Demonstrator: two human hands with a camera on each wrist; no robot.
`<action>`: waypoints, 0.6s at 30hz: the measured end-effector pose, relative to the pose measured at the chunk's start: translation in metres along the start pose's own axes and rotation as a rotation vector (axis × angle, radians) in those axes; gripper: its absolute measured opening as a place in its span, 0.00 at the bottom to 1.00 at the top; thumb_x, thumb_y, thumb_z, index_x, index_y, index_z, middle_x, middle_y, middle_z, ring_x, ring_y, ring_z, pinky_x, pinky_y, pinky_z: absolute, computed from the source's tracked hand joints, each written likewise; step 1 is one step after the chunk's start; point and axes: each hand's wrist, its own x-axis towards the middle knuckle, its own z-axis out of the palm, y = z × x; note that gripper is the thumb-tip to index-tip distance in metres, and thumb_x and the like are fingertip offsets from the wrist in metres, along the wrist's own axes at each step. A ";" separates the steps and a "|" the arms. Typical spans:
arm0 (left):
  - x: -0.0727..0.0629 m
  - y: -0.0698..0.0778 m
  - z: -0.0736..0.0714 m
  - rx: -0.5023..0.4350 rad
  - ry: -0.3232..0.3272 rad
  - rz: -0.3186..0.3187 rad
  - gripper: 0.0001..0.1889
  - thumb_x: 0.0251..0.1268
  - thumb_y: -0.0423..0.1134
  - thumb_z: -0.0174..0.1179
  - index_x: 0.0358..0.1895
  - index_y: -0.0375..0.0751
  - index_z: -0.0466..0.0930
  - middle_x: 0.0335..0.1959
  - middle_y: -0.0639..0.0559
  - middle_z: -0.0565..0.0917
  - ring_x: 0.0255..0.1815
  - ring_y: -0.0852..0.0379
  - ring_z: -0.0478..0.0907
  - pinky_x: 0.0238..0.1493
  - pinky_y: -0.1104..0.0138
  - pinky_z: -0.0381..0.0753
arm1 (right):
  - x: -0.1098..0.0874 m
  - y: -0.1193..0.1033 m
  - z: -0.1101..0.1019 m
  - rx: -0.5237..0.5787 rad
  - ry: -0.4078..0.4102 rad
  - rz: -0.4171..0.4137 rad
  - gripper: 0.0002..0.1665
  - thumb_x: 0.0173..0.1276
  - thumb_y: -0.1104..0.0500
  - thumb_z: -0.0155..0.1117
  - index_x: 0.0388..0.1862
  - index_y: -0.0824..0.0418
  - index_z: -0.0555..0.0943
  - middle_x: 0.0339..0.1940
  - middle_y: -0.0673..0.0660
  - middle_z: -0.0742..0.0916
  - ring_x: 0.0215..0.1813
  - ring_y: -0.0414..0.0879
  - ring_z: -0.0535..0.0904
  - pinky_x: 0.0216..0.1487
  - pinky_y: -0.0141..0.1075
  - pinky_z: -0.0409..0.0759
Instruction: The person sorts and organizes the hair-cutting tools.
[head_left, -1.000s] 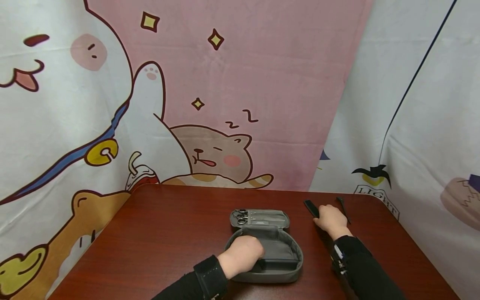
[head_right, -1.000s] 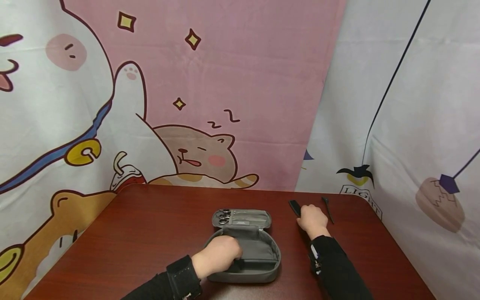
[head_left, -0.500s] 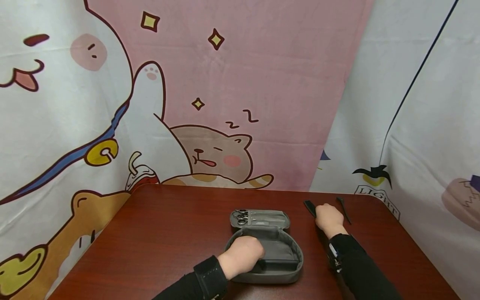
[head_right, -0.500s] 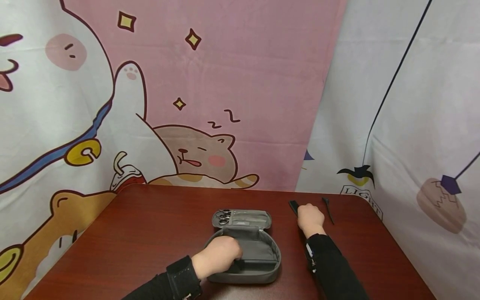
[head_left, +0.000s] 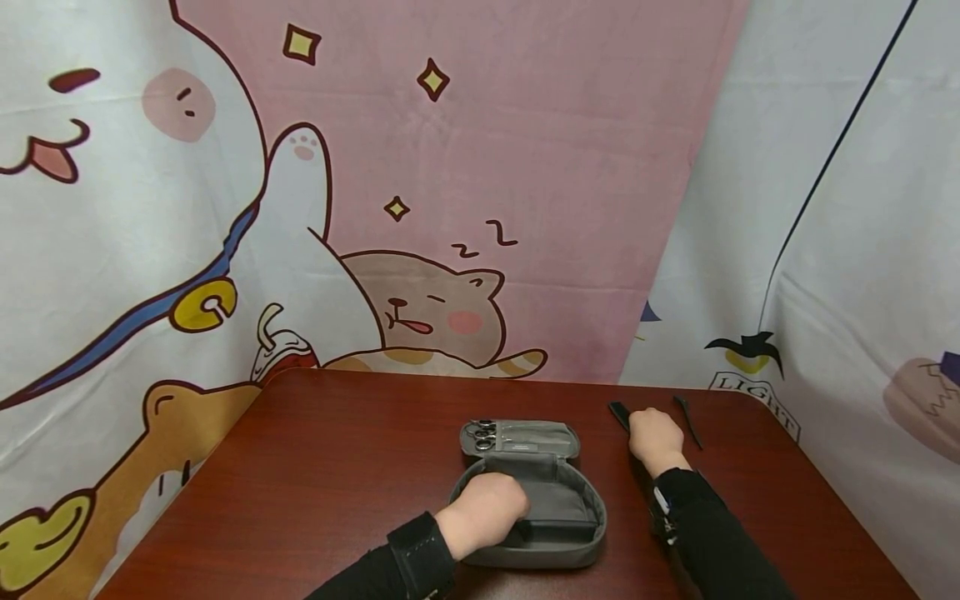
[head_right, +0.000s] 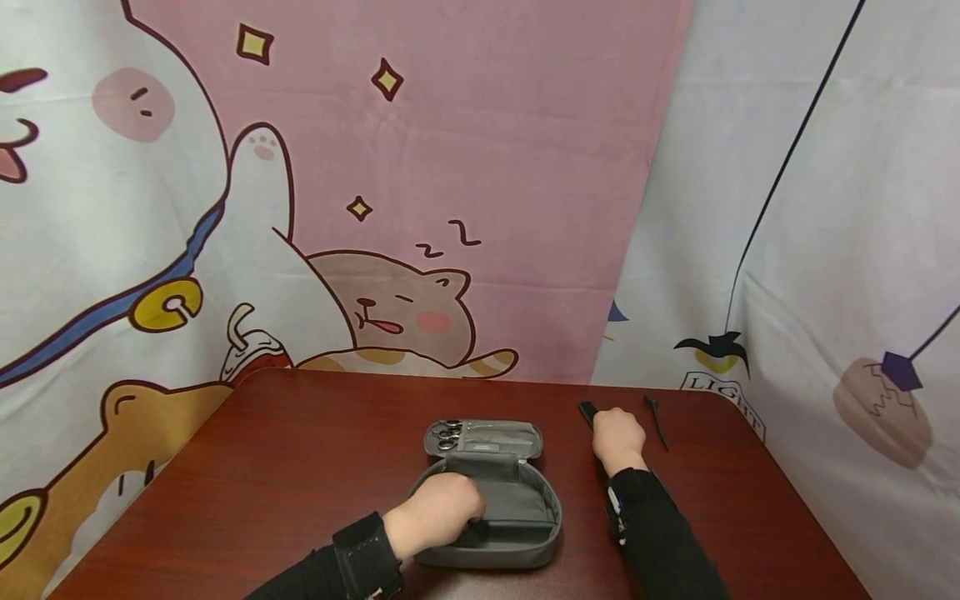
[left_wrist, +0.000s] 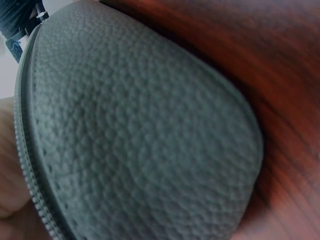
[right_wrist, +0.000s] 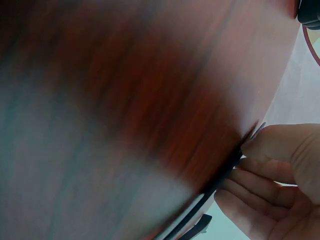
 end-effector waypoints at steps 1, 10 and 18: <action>0.000 0.000 0.000 0.003 0.001 0.001 0.20 0.60 0.33 0.66 0.14 0.56 0.74 0.19 0.64 0.77 0.22 0.68 0.72 0.23 0.71 0.71 | 0.000 0.000 0.000 0.001 0.002 -0.002 0.04 0.61 0.72 0.61 0.30 0.70 0.83 0.28 0.66 0.81 0.33 0.64 0.80 0.32 0.56 0.80; 0.000 0.000 0.001 0.008 -0.003 -0.001 0.19 0.60 0.33 0.67 0.14 0.57 0.74 0.20 0.64 0.78 0.22 0.67 0.73 0.24 0.71 0.71 | 0.001 0.000 -0.002 0.024 -0.003 0.003 0.05 0.62 0.73 0.60 0.30 0.70 0.83 0.28 0.66 0.82 0.31 0.63 0.80 0.32 0.55 0.80; -0.001 0.000 0.000 -0.006 -0.001 0.000 0.20 0.60 0.33 0.67 0.13 0.56 0.73 0.18 0.64 0.76 0.21 0.68 0.70 0.24 0.72 0.70 | 0.003 0.004 -0.003 0.053 -0.011 0.039 0.05 0.64 0.73 0.58 0.32 0.71 0.82 0.30 0.68 0.84 0.33 0.64 0.81 0.31 0.55 0.80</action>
